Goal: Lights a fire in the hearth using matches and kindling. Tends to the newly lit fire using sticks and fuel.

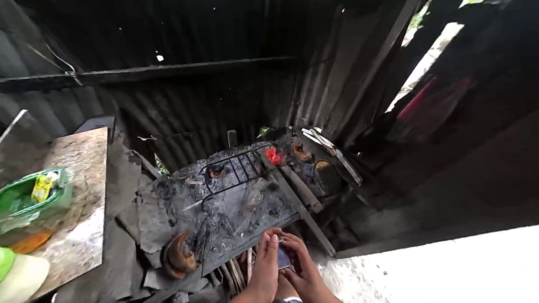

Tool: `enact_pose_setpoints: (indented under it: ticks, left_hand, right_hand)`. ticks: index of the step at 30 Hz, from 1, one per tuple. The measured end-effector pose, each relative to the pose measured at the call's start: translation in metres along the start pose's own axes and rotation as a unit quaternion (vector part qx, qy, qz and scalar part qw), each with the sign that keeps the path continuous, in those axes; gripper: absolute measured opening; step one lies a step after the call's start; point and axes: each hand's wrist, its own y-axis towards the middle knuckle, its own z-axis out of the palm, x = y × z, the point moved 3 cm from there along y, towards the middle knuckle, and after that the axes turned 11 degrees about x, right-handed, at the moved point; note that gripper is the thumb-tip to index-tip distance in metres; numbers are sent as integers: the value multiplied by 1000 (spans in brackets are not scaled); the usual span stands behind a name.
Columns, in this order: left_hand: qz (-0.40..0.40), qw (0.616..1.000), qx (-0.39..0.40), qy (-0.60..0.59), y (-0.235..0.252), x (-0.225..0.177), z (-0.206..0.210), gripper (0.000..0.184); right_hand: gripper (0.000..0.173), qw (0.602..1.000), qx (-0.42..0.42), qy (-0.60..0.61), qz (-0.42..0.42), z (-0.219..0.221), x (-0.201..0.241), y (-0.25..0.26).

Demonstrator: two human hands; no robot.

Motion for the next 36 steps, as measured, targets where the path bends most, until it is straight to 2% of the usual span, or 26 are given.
enact_pose_setpoints:
  ticks: [4,7,12,16,20,22,23,25,27,32,36]
  left_hand:
    - [68,998,-10,-13,47,-17,12,34]
    - [104,994,-27,-9,77,-37,26,36]
    - [159,985,-67,22,113,-54,48,44]
    - [177,974,-125,65,126,-51,45,47]
    - [153,980,-116,51,126,-51,41,50]
    - [148,984,-94,9,126,-51,36,53]
    - [146,986,-81,-29,125,-47,33,61]
    - [142,985,-64,-75,127,-44,25,77]
    - [132,989,-63,-31,124,-44,13,73]
    - [84,978,-148,122,115,-46,-2,74]
    - [67,968,-183,157,113,-40,-13,67]
  right_hand:
    - [42,997,31,58,-44,-38,-14,50]
    - [44,989,37,98,-100,-62,-14,87]
    - [46,980,44,77,-177,-99,-17,134]
    - [41,975,91,120,-161,-103,-33,151]
    - [38,969,67,187,-147,-89,-42,150]
    - [38,962,62,250,-93,-83,-42,150]
    - [37,950,61,305,-42,-80,-42,151]
    - [38,904,81,415,60,-78,-43,158]
    - [39,863,123,473,127,-76,-50,163]
    - [50,836,220,458,209,-78,-60,161]
    - [44,842,290,394,227,-85,-64,163]
